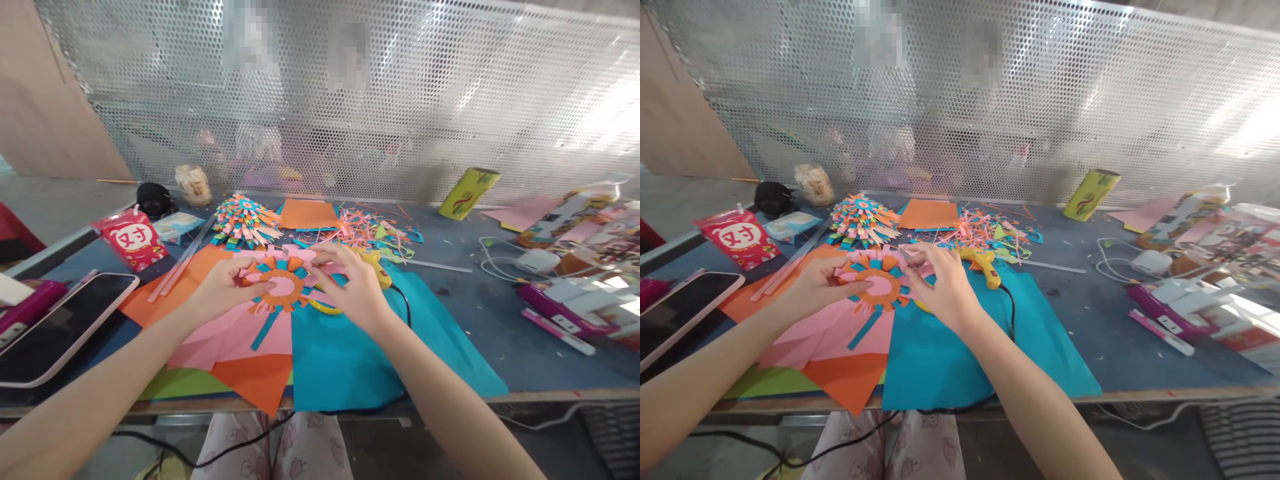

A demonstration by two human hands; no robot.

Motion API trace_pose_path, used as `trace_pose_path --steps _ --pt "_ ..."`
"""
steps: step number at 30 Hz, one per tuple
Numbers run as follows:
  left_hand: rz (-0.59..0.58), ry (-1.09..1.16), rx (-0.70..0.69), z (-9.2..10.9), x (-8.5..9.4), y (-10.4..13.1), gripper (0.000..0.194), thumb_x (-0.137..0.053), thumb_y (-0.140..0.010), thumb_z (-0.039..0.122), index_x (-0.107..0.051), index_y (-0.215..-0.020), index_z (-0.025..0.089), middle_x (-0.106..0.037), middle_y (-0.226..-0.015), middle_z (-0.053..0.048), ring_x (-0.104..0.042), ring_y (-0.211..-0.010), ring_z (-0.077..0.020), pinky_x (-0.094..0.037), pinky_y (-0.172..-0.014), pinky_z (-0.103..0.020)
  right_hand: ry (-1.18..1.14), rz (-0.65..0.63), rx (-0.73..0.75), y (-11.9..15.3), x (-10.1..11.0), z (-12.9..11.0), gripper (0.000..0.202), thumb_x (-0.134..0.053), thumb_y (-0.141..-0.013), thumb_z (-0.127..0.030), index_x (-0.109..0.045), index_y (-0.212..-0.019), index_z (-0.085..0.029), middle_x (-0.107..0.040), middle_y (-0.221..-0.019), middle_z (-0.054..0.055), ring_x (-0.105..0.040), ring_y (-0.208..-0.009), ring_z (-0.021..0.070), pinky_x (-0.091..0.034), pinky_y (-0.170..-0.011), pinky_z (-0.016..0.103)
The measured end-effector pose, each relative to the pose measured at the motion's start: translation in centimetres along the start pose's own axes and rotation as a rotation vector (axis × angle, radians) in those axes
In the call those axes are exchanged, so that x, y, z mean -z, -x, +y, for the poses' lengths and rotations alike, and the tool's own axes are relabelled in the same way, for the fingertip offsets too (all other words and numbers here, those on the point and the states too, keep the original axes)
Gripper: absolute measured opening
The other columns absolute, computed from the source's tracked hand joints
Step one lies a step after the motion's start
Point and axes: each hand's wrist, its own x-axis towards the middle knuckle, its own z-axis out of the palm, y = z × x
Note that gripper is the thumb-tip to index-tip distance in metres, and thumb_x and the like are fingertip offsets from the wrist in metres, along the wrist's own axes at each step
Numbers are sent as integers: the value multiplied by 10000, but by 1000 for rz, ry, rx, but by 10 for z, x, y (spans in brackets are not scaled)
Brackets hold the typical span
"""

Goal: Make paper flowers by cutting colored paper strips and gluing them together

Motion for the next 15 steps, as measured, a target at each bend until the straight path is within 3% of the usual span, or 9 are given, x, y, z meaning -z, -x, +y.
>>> trace_pose_path --steps 3,5,10,15 --pt "12 37 72 1 0 -1 323 -669 -645 283 -395 -513 173 -347 -478 70 -357 -448 -57 -337 -396 -173 34 -56 -25 0 0 2 383 -681 -728 -204 -528 -1079 -213 -695 -878 17 -663 -759 158 -468 -837 400" --pt "-2 52 124 3 -1 -1 310 -667 -640 297 -406 -529 171 -341 -489 73 -348 -460 -56 -345 -416 -174 94 -67 -31 0 0 2 424 -698 -698 -157 -535 -1084 -225 -697 -863 3 -654 -839 177 -428 -888 429" --pt "-36 65 193 8 -2 -1 246 -667 -628 326 -488 -581 164 -391 -514 64 -382 -485 -71 -355 -444 -190 53 -63 -108 -3 -1 -1 281 -651 -727 -118 -596 -979 -230 -708 -817 -1 -648 -906 185 -426 -879 390" --pt "-6 70 189 3 1 -2 253 -686 -617 317 -489 -565 167 -400 -516 64 -383 -481 -69 -354 -444 -192 15 -17 -157 -6 6 5 236 -590 -764 -128 -587 -977 -229 -718 -805 -1 -674 -804 165 -451 -849 366"
